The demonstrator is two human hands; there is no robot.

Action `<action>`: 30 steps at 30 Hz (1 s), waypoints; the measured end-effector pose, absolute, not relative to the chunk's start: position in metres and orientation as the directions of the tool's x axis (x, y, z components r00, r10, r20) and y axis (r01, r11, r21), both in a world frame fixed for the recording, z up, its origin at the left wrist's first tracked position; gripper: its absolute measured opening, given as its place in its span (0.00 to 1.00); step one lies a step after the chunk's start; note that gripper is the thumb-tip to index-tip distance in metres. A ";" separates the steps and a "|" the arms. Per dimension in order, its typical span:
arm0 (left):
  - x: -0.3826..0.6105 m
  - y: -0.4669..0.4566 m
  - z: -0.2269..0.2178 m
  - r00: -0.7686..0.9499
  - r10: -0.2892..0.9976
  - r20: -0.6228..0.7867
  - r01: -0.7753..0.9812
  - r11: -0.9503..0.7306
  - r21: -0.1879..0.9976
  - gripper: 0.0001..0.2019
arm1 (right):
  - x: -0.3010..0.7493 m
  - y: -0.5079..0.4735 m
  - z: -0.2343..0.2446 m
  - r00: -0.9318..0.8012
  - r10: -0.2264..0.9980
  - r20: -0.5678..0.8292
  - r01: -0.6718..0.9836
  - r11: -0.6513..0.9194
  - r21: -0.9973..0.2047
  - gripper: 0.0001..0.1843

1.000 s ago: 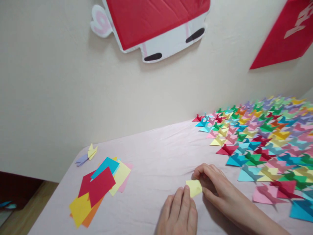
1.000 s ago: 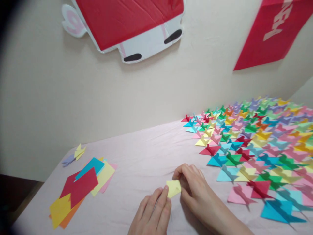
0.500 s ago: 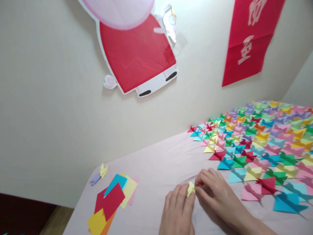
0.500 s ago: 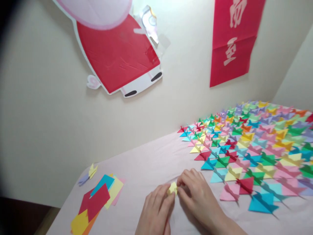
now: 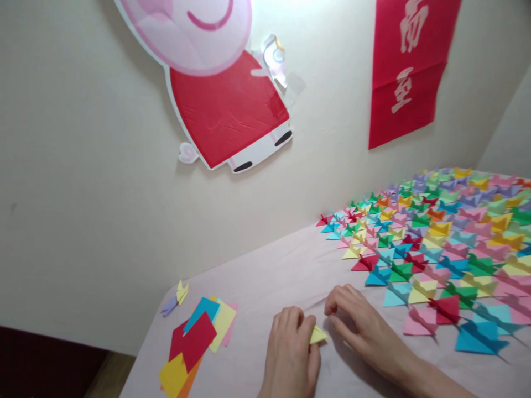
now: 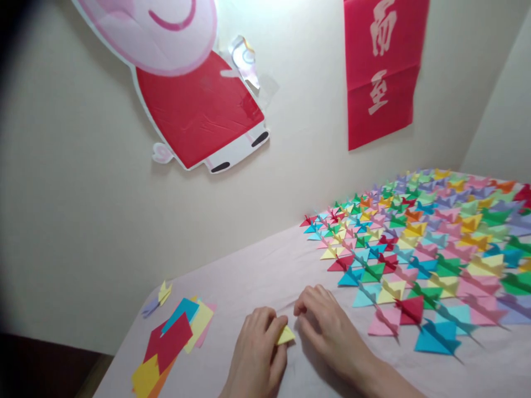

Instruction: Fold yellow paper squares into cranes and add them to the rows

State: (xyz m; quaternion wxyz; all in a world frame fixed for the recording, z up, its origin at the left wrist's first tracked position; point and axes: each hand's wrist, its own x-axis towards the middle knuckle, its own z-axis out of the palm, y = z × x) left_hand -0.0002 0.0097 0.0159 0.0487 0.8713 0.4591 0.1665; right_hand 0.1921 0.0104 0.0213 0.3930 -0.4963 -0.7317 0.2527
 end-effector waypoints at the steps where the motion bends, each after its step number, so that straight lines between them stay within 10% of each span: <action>1: 0.000 0.008 0.013 0.495 0.831 0.253 0.801 -0.549 0.238 0.14 | 0.191 0.010 0.022 -0.245 0.913 0.326 0.526 0.408 -0.746 0.09; 30: -0.001 0.003 0.014 0.335 0.929 0.156 0.736 -0.361 0.573 0.09 | 0.180 0.016 0.010 -0.349 0.931 0.111 0.633 0.321 -0.704 0.08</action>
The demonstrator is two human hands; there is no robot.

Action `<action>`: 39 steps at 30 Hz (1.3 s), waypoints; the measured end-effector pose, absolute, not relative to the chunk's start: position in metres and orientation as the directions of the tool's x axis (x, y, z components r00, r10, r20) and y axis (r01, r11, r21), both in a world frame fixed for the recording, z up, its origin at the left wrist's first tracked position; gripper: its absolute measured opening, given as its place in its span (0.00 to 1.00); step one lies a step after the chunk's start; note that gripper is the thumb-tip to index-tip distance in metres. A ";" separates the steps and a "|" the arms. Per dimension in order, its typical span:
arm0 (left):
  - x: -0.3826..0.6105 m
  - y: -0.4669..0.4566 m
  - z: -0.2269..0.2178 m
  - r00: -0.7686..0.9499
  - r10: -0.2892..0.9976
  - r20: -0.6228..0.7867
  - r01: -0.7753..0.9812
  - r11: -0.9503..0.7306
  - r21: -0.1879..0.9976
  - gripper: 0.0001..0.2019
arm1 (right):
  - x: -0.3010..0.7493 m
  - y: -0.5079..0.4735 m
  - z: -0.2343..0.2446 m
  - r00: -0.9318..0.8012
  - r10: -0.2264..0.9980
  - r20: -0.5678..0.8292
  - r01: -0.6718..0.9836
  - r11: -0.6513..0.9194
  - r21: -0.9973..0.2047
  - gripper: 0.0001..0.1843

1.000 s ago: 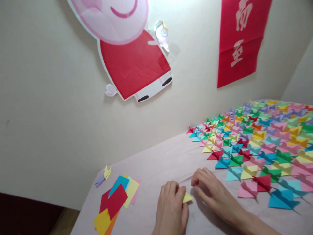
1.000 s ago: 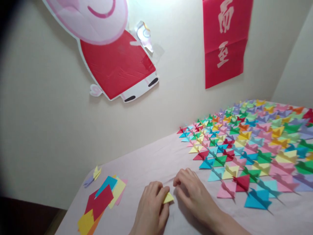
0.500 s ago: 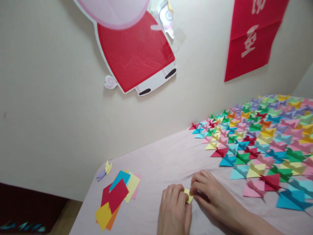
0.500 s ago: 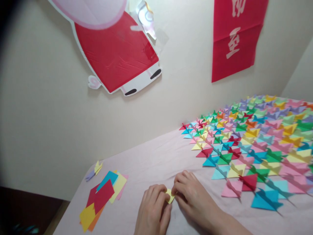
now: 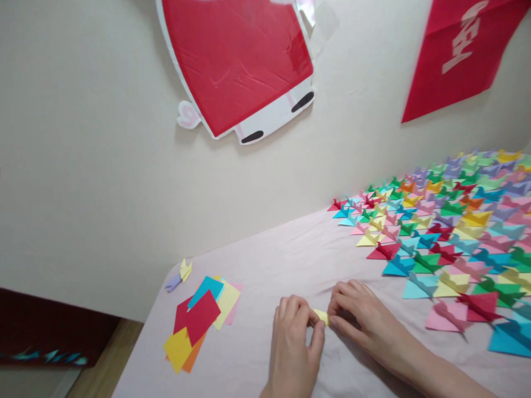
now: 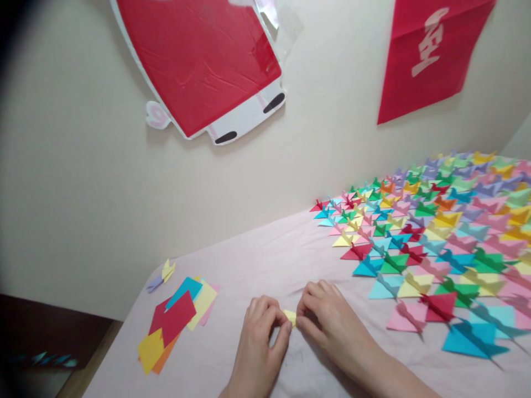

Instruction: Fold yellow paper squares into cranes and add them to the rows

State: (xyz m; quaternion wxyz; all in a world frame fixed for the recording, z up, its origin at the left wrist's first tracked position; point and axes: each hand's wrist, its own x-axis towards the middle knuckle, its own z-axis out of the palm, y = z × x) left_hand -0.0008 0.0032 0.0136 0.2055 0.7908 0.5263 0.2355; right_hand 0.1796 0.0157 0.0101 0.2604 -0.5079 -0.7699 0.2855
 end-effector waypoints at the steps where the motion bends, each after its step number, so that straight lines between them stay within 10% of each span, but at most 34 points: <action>1: -0.001 0.004 0.014 0.326 0.935 0.138 0.748 -0.344 0.568 0.09 | 0.179 0.016 0.010 -0.345 0.932 0.110 0.640 0.320 -0.698 0.08; 39: 0.008 0.004 0.015 0.258 0.963 0.078 0.825 -0.262 0.500 0.10 | 0.178 0.019 0.002 -0.359 0.924 0.130 0.660 0.350 -0.665 0.09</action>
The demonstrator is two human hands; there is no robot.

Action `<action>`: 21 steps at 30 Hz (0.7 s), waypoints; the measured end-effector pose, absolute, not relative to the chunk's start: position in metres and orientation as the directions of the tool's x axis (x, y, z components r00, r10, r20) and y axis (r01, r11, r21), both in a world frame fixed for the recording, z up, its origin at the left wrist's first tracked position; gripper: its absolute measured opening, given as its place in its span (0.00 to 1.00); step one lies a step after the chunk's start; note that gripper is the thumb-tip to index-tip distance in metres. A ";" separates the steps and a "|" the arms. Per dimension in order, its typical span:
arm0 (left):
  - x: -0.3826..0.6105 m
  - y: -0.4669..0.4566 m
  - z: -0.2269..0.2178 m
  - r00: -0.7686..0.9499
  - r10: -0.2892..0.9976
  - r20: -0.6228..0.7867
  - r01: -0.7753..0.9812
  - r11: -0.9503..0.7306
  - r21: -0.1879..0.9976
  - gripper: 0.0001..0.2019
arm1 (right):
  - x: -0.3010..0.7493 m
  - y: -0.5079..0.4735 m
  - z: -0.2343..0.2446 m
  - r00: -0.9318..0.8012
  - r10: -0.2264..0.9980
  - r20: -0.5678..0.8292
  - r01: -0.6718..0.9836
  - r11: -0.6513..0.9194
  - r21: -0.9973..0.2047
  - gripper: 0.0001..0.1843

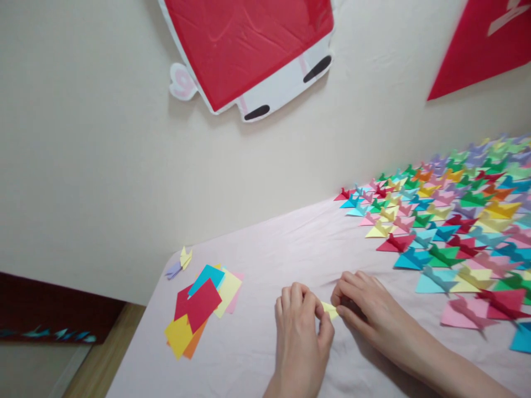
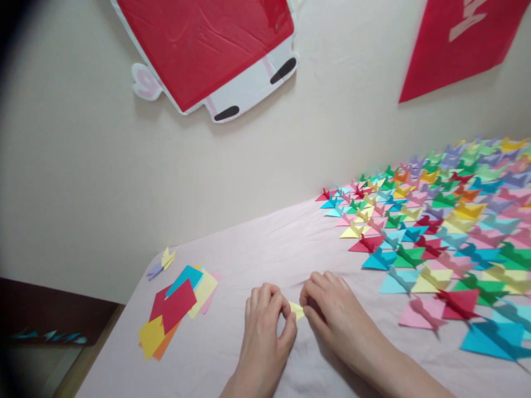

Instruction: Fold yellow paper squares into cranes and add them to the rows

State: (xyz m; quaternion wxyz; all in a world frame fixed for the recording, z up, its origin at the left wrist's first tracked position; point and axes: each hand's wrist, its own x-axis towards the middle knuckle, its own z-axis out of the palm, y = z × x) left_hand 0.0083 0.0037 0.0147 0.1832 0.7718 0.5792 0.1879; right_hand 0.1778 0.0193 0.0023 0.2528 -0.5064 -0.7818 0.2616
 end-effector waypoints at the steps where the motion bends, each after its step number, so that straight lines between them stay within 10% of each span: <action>1: 0.009 0.003 0.014 0.254 0.964 0.081 0.828 -0.260 0.497 0.10 | 0.178 0.019 0.002 -0.361 0.923 0.130 0.660 0.352 -0.664 0.09; 21: 0.006 -0.003 0.011 0.237 0.967 0.095 0.773 -0.246 0.584 0.12 | 0.166 0.013 0.003 -0.264 0.959 0.107 0.760 0.275 -0.589 0.04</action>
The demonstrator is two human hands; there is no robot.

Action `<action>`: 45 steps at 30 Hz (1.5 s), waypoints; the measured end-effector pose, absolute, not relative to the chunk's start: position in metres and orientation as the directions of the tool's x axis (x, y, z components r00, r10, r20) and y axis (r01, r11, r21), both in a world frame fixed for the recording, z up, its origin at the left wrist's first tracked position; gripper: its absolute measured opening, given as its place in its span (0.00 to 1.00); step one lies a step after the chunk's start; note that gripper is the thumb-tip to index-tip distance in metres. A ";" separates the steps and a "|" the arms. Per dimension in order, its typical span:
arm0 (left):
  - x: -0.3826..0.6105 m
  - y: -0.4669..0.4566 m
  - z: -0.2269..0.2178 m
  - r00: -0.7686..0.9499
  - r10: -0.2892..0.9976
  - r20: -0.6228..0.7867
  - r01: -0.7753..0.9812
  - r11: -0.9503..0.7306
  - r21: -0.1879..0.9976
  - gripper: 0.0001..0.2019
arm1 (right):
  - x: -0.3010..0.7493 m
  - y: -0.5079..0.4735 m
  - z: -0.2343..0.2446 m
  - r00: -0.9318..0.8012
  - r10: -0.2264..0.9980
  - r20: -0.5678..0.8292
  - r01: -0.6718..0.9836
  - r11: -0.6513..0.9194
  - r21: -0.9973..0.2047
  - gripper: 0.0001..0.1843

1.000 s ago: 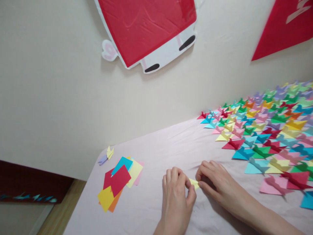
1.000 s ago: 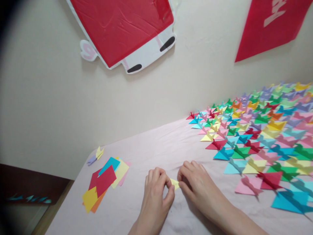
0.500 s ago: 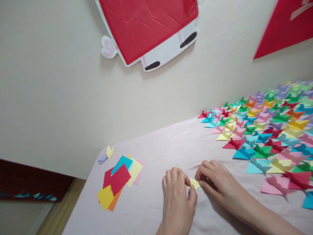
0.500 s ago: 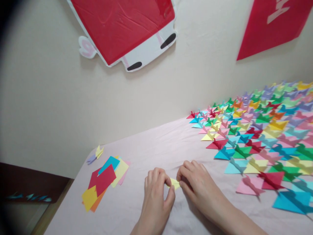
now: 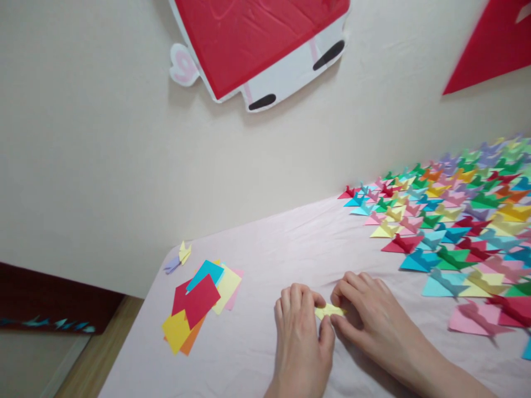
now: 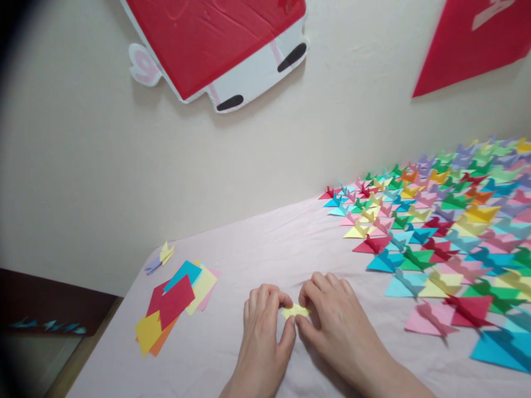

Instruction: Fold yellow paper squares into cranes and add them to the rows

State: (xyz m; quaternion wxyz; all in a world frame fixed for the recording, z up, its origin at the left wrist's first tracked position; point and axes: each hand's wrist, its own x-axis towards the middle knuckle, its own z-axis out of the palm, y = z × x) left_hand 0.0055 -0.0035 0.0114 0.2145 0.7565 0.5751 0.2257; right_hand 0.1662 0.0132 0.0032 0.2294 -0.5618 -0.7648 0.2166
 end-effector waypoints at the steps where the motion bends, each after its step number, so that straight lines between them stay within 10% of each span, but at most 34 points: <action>1: 0.006 -0.004 0.011 0.235 0.967 0.096 0.773 -0.246 0.585 0.12 | 0.166 0.013 0.003 -0.262 0.959 0.105 0.763 0.272 -0.586 0.04; 28: 0.006 -0.005 0.011 0.233 0.964 0.131 0.806 -0.267 0.529 0.14 | 0.170 0.017 0.002 -0.297 0.948 0.117 0.701 0.300 -0.647 0.10; 36: 0.002 -0.011 -0.006 0.492 0.706 0.510 0.784 -0.614 0.093 0.16 | 0.169 0.016 0.004 -0.271 0.955 0.120 0.684 0.279 -0.674 0.11; 45: -0.021 -0.031 -0.026 0.598 0.595 0.536 0.792 -0.541 -0.284 0.12 | 0.169 0.016 0.004 -0.244 0.959 0.147 0.664 0.276 -0.696 0.13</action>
